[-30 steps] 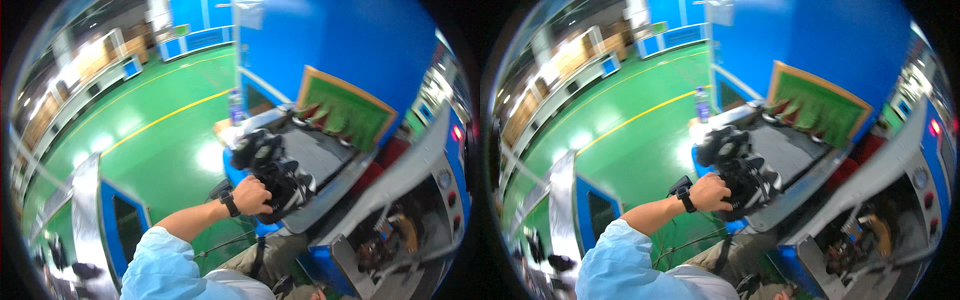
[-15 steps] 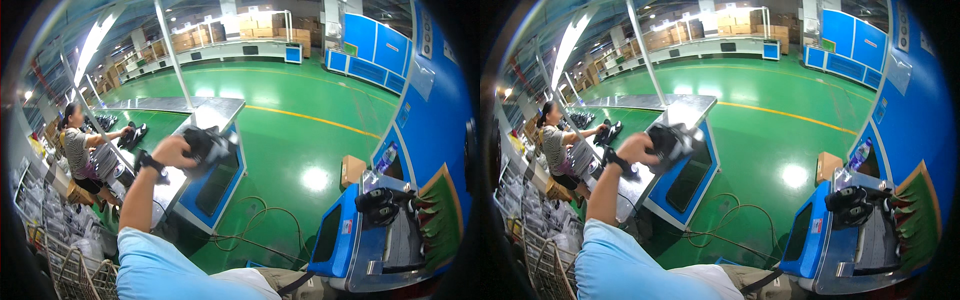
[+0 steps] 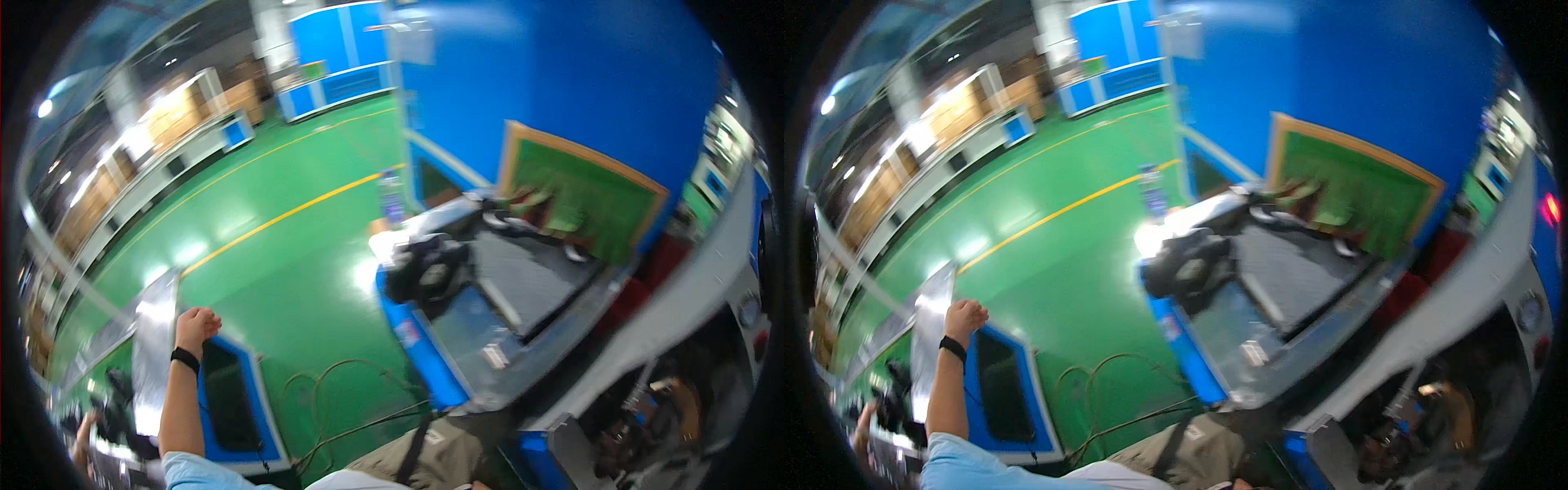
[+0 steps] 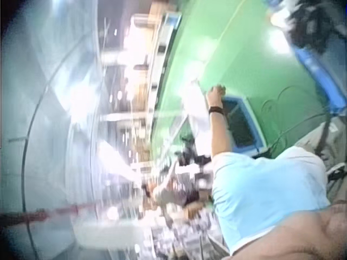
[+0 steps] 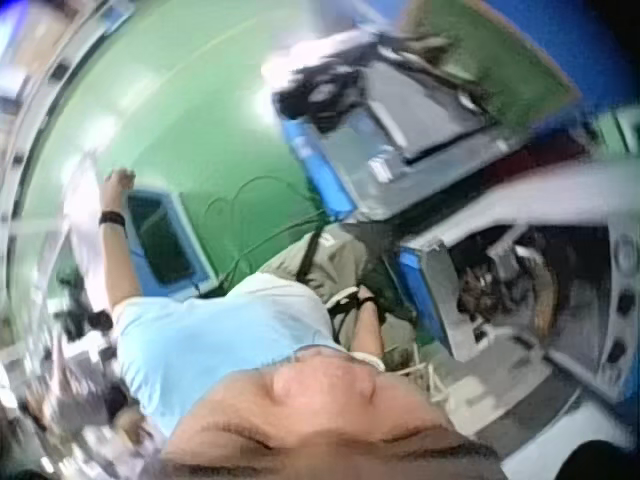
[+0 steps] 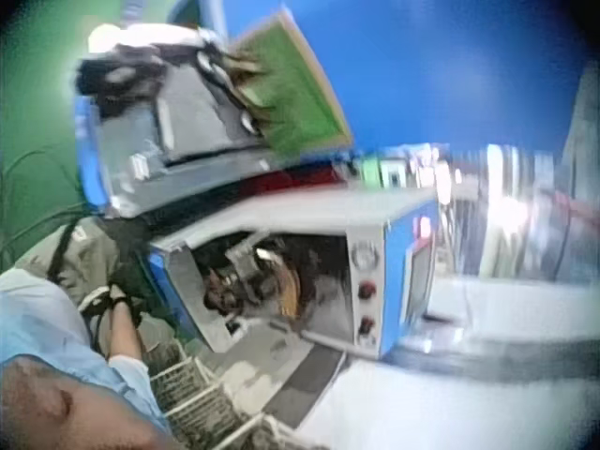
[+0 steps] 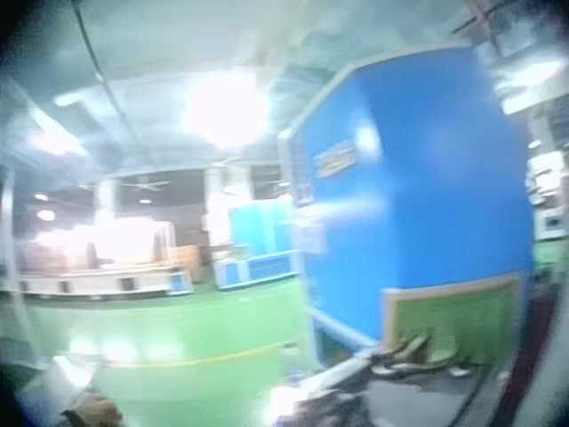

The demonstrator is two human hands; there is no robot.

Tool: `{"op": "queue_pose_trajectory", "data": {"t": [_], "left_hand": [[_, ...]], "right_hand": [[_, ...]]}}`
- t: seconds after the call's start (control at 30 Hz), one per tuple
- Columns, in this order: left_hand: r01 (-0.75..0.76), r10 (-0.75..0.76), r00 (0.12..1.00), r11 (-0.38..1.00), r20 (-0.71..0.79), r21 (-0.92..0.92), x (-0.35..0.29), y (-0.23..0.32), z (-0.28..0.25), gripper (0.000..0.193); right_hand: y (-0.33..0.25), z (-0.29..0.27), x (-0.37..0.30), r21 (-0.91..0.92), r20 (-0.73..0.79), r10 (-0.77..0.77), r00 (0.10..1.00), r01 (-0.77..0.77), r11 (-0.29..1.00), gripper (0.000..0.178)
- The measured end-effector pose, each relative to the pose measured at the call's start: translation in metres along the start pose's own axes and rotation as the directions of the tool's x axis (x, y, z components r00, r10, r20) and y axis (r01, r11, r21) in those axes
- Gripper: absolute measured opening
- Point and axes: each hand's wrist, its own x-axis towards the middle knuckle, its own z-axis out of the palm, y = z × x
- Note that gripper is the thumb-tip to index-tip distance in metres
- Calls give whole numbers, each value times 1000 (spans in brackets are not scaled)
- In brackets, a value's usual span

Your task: Operate a shoe-lasting machine to shape the upper around a shoe last.

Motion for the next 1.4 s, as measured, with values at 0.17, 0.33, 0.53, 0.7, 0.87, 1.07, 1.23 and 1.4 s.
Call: {"op": "queue_pose_trajectory", "data": {"t": [0.17,0.33,0.53,0.7,0.87,1.07,1.23,1.4], "left_hand": [[-194,131,905,974,405,116,-18,109,226,23],[-642,334,537,757,775,119,-70,200,445,28],[-983,223,107,170,969,70,-131,184,672,38],[-922,415,191,386,889,18,-170,101,729,43],[-750,350,147,649,925,-126,-275,75,569,38],[-935,29,36,355,999,24,-274,-84,343,75],[-937,18,-208,284,978,-205,-300,-158,287,46],[-791,-240,-535,479,810,-380,-255,-69,265,33]], "right_hand": [[16,-8,-3,173,-72,90,993,-76,982,36],[34,-28,-23,287,-109,201,973,-163,944,39],[37,-22,-42,366,-134,283,950,-218,905,43],[54,26,-40,442,-186,320,929,-212,872,46],[74,58,-26,582,-320,363,875,-120,804,50],[-57,3,-45,518,-340,106,935,92,851,46],[-65,20,-71,212,-352,-10,936,90,973,34],[-68,8,-118,283,-9,-222,975,215,935,33]]}}
